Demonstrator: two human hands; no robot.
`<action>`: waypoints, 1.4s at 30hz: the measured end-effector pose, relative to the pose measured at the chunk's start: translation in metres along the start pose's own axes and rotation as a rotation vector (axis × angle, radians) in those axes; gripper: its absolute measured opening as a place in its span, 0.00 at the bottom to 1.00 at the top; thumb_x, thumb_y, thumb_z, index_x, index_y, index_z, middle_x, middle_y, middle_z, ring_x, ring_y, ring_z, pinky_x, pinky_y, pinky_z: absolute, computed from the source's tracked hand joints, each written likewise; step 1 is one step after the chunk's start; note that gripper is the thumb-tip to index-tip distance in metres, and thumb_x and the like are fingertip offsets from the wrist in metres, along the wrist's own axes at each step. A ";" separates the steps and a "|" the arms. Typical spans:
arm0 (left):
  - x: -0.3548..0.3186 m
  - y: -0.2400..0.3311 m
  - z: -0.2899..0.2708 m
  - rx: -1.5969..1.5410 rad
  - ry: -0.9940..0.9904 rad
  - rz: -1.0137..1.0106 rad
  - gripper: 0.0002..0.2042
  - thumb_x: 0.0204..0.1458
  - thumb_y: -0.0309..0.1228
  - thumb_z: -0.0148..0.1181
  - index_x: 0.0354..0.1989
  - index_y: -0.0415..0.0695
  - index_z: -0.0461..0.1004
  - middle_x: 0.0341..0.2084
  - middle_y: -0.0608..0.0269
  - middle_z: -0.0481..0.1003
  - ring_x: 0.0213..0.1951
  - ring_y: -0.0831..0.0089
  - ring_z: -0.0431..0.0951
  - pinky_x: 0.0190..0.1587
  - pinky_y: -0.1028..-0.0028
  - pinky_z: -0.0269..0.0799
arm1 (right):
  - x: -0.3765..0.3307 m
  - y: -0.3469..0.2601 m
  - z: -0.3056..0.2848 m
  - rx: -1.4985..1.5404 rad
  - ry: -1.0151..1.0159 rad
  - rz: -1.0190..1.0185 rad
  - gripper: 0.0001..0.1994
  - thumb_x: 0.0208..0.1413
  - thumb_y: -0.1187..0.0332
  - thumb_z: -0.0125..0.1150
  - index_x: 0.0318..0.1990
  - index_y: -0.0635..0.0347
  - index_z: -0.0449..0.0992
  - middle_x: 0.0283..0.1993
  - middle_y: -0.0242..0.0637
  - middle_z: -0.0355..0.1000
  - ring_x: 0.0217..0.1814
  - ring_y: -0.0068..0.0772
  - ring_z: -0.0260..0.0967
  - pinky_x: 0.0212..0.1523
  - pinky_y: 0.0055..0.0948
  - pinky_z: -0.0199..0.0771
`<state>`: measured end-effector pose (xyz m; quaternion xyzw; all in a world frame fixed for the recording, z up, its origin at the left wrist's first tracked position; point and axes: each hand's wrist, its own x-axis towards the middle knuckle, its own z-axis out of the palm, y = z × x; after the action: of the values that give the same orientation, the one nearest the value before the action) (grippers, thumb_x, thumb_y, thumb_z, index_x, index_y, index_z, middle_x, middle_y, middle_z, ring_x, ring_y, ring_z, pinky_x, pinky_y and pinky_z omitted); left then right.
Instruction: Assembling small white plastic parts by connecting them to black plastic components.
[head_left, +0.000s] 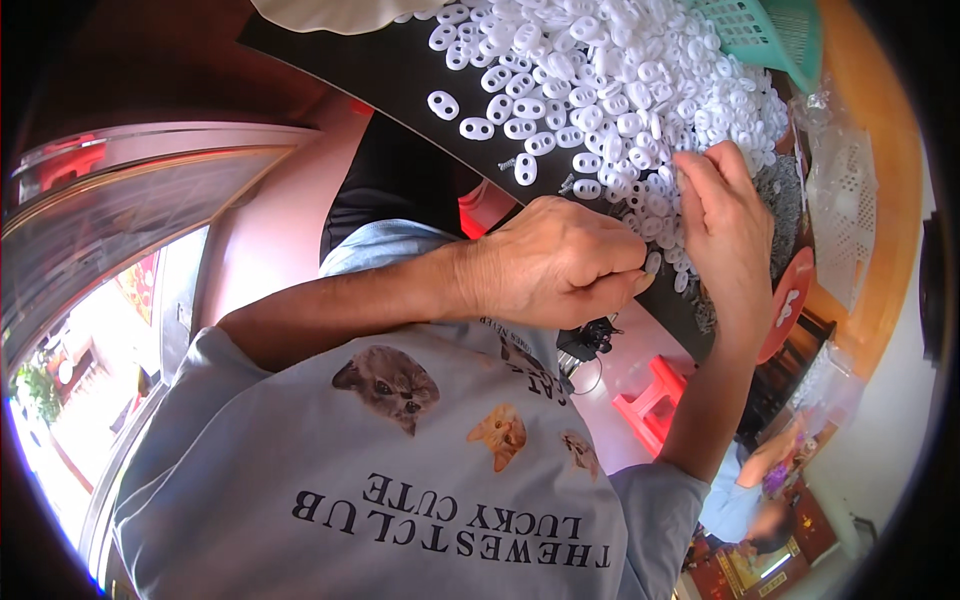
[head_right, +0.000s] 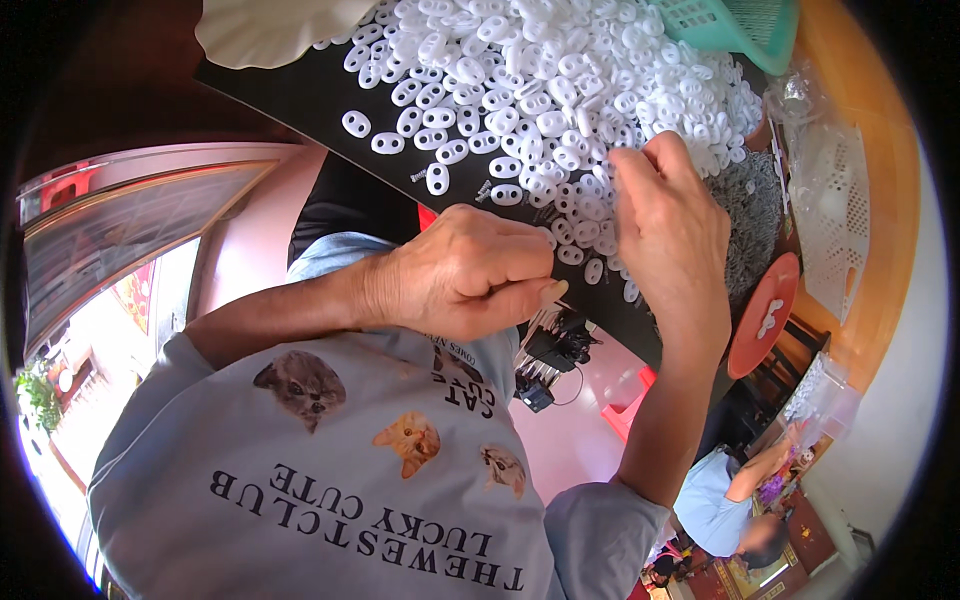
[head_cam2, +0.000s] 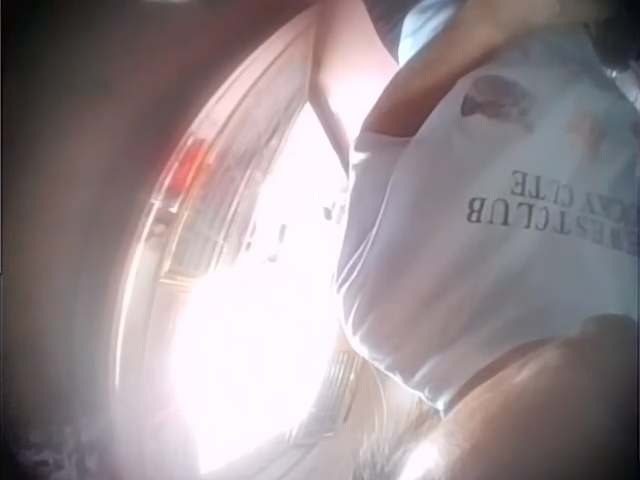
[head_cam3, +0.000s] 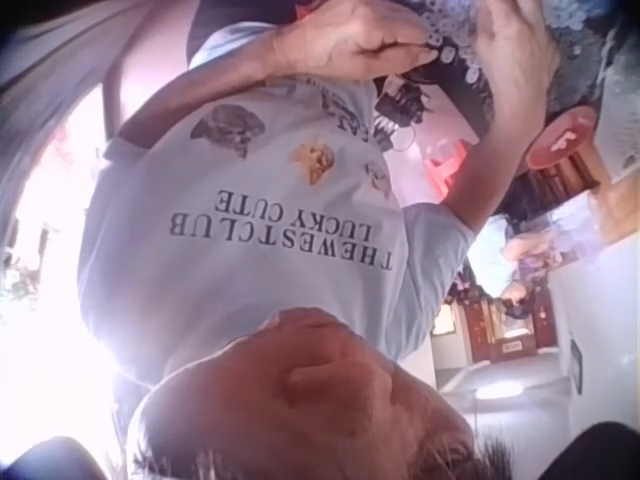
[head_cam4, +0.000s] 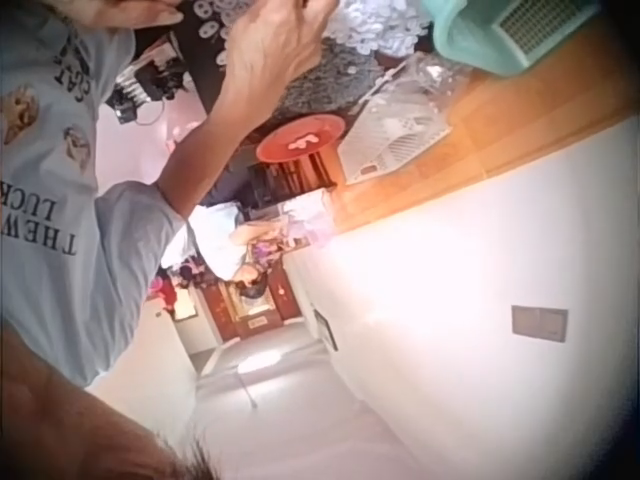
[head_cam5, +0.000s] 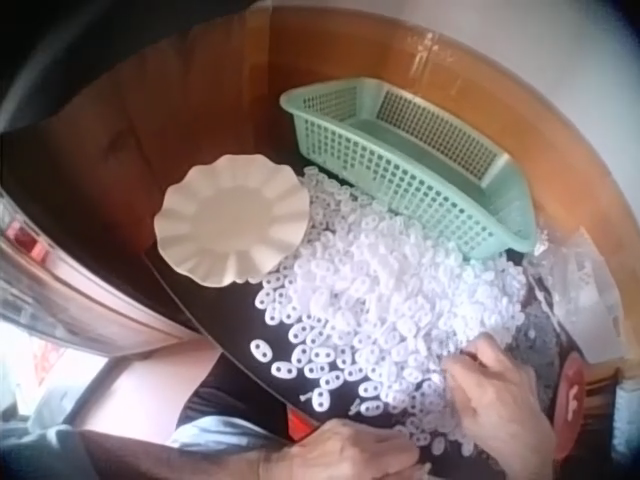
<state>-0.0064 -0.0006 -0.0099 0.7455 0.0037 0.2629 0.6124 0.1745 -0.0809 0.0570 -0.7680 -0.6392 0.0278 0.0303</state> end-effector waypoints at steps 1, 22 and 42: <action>0.000 0.000 0.000 -0.012 0.000 -0.006 0.12 0.50 0.23 0.57 0.20 0.39 0.61 0.16 0.57 0.63 0.19 0.56 0.68 0.20 0.63 0.60 | 0.001 0.001 0.001 -0.021 0.006 -0.004 0.11 0.53 0.75 0.56 0.45 0.55 0.73 0.39 0.38 0.66 0.36 0.45 0.71 0.33 0.43 0.71; -0.003 -0.005 0.003 -0.025 0.028 0.022 0.12 0.51 0.24 0.57 0.20 0.38 0.62 0.15 0.57 0.63 0.19 0.56 0.69 0.21 0.62 0.61 | 0.025 0.014 0.015 -0.159 0.015 0.018 0.05 0.56 0.67 0.56 0.39 0.56 0.71 0.40 0.37 0.67 0.39 0.49 0.70 0.36 0.44 0.71; -0.005 -0.001 0.000 -0.086 0.031 -0.018 0.10 0.54 0.25 0.56 0.22 0.37 0.66 0.15 0.57 0.65 0.19 0.60 0.70 0.23 0.65 0.64 | 0.007 0.000 0.002 0.555 0.102 0.179 0.05 0.54 0.76 0.57 0.37 0.65 0.71 0.32 0.34 0.65 0.28 0.24 0.62 0.32 0.22 0.64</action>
<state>-0.0102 -0.0024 -0.0125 0.7144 0.0087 0.2687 0.6460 0.1756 -0.0745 0.0551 -0.7840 -0.5346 0.1657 0.2686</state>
